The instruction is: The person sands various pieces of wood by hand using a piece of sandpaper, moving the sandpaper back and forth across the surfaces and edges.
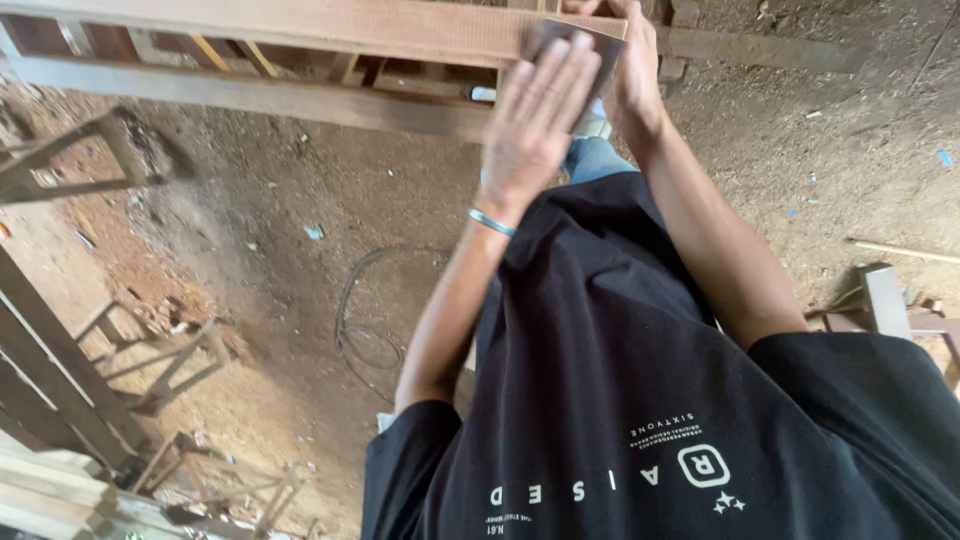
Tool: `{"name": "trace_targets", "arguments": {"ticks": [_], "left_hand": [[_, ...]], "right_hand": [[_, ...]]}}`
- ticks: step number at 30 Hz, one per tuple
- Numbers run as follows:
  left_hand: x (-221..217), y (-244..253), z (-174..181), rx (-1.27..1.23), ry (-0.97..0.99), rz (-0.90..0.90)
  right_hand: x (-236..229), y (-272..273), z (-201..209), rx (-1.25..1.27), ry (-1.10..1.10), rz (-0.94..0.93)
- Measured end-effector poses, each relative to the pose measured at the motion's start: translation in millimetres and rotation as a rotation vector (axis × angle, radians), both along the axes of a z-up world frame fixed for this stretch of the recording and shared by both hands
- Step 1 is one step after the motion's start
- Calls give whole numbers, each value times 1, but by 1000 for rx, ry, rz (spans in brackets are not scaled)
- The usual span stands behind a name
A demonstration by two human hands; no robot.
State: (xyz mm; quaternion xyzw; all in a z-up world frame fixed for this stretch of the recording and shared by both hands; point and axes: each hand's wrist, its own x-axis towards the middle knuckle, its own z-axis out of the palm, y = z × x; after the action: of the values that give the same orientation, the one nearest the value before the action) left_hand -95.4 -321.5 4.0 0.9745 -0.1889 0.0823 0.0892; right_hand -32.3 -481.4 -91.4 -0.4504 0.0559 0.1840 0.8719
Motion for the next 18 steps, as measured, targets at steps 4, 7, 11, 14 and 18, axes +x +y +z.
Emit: {"name": "trace_targets", "arguments": {"ticks": [4, 7, 11, 14, 18], "left_hand": [[-2, 50, 3, -90, -52, 224], [16, 9, 1, -208, -13, 364], [-10, -37, 2, -110, 32, 139], [-17, -3, 15, -33, 3, 106], [-1, 18, 15, -33, 78, 242]], "right_hand": [[0, 0, -18, 10, 203, -103], [5, -5, -43, -175, 33, -138], [4, -6, -55, -101, 54, -3], [9, -10, -54, -110, 71, 23], [2, -7, -57, -88, 100, 35]]}}
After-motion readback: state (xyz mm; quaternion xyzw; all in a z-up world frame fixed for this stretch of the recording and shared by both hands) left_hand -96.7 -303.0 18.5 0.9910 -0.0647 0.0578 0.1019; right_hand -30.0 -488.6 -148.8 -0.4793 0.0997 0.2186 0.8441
